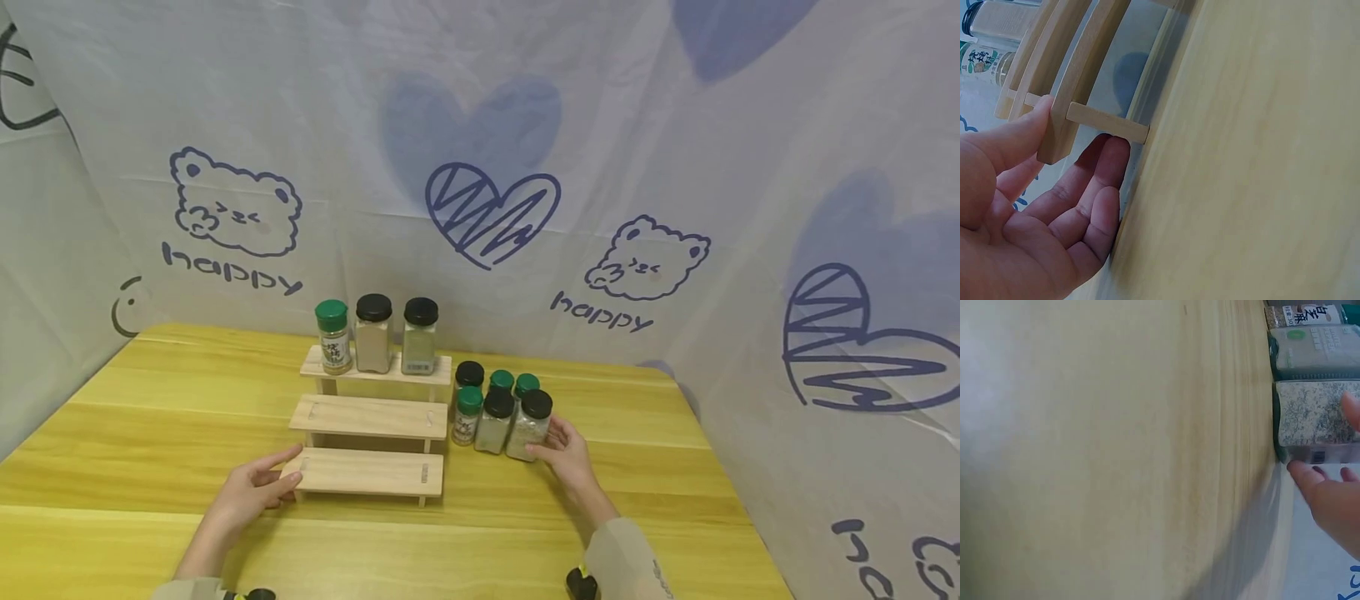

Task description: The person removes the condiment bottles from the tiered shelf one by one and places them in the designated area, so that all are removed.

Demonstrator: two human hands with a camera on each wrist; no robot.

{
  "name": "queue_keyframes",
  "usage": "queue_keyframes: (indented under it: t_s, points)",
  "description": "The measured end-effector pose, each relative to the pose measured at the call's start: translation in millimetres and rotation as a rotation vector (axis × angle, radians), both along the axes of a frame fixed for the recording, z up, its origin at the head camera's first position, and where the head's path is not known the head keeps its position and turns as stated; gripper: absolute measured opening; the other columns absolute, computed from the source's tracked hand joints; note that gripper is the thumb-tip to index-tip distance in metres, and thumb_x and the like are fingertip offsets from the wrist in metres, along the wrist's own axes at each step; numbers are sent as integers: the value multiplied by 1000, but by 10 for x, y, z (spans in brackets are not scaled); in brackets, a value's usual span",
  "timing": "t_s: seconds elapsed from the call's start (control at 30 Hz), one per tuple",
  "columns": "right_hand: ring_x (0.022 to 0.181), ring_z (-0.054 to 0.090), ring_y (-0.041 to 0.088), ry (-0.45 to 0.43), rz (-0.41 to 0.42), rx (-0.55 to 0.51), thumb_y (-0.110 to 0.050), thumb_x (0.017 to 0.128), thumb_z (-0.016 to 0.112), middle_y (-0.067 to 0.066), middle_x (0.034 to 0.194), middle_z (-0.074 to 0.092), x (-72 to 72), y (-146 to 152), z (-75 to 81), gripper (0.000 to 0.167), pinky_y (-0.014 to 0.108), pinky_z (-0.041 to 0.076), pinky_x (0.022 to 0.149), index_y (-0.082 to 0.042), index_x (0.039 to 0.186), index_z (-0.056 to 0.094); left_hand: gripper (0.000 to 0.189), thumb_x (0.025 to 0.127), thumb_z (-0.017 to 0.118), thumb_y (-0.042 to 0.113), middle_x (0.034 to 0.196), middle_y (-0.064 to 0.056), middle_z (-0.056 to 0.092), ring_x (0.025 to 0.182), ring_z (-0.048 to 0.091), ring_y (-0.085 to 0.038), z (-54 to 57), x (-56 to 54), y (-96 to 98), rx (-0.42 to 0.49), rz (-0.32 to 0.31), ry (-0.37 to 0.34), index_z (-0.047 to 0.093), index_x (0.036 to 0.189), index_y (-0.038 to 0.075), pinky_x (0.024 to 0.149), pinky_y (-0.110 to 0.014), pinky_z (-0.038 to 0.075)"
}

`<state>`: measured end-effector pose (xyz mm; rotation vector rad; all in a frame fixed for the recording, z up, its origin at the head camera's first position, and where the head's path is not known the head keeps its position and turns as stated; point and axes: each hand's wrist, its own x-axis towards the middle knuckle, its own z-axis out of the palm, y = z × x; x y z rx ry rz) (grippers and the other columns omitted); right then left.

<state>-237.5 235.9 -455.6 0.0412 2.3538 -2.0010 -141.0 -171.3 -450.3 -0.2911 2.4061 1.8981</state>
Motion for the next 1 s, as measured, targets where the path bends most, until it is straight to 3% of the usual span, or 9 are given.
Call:
queue_keyframes:
  t_s: [0.2,0.37,0.6,0.7,0.8,0.87,1.0]
  points:
    - [110,46,36,20,-19,25,7,78,62,29,122,44,59,18,-2,56,21,44,78,12,127,35,46,85,61,13,93,-11,61,78,56,-19,-4,11,-3,-11,1,3,47,128,2,63,-28,46]
    - [103,51,32,59,-68,52,8,77,62,28,116,48,121,30,46,52,18,45,74,13,124,40,46,85,61,13,87,-9,62,74,56,-18,-10,2,-1,-9,-3,1,46,128,2,61,-28,46]
    - [85,55,8,137,-135,45,2,79,62,24,108,53,212,59,151,45,17,46,70,14,118,44,46,86,61,13,89,-11,61,76,55,-19,-17,2,-1,-14,-6,1,46,128,2,62,-28,46]
    - [80,56,5,202,-136,6,-9,78,68,14,100,58,166,132,31,49,19,48,67,16,114,47,46,85,61,13,93,-12,61,79,56,-19,-19,6,-2,-18,-6,2,47,128,2,63,-29,47]
    - [79,58,7,256,-146,-6,-35,71,74,4,93,60,52,248,-202,66,21,50,65,12,110,51,46,85,61,13,92,-12,60,79,56,-20,-17,7,-3,-21,-9,1,47,128,2,63,-29,47]
    - [78,59,9,286,-166,-9,-44,67,74,1,90,61,-35,319,-355,70,23,50,64,9,107,55,46,86,61,13,90,-11,60,78,55,-19,-16,5,-3,-19,-11,0,46,128,1,63,-29,47]
    - [75,61,14,346,-206,-16,-26,75,73,8,88,63,-139,369,-505,41,25,51,61,5,98,60,47,86,61,13,85,-9,61,75,55,-19,-13,-1,-2,-10,-11,-3,46,128,2,62,-28,46]
